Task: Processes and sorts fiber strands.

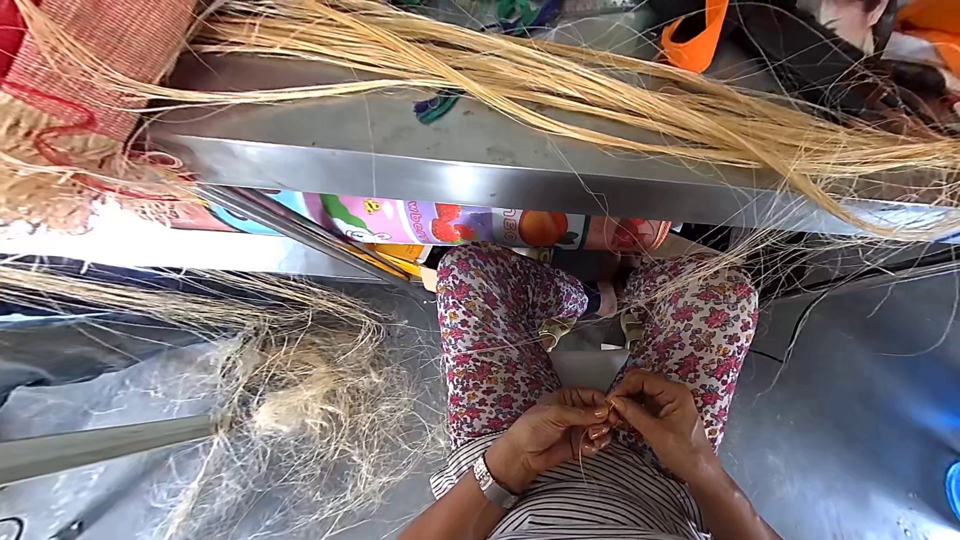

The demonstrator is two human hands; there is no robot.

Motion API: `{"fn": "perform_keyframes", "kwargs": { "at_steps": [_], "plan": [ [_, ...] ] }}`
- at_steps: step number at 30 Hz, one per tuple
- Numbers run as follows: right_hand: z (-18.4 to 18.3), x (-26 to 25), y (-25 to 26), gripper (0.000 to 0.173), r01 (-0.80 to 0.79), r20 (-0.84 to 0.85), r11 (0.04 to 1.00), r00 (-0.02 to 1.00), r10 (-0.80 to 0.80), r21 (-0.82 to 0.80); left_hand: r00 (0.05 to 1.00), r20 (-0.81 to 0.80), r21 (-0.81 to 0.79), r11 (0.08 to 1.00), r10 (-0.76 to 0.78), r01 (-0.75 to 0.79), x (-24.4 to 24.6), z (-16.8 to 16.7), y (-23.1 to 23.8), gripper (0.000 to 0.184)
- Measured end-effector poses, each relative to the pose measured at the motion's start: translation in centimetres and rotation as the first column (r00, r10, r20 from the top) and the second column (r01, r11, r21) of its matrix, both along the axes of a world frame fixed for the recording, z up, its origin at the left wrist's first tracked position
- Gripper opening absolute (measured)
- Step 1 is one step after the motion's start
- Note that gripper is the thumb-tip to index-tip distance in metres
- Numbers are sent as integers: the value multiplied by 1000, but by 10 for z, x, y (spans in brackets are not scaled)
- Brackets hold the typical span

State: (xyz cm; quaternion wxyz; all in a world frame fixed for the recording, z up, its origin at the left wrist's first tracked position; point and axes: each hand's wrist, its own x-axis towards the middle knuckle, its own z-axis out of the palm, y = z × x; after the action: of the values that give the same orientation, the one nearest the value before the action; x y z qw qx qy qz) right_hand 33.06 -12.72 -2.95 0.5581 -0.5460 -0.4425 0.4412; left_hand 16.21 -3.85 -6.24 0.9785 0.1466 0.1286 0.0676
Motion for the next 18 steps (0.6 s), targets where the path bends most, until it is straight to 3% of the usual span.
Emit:
{"fn": "perform_keyframes", "kwargs": {
  "at_steps": [7, 12, 18],
  "plan": [
    [-5, -4, 3, 10, 131, 299, 989, 943, -148, 75, 967, -178, 213, 966, 184, -145, 0, 6, -1, 17],
    [0, -2, 2, 12, 157, 206, 988, 966, -154, 0, 892, -240, 497, 838, 383, -226, 3, 12, -4, 16],
    [2, -2, 3, 11, 118, 203, 992, 973, -107, -46, 835, -224, 734, 651, 503, -195, 6, 13, -10, 14]
  ]
}}
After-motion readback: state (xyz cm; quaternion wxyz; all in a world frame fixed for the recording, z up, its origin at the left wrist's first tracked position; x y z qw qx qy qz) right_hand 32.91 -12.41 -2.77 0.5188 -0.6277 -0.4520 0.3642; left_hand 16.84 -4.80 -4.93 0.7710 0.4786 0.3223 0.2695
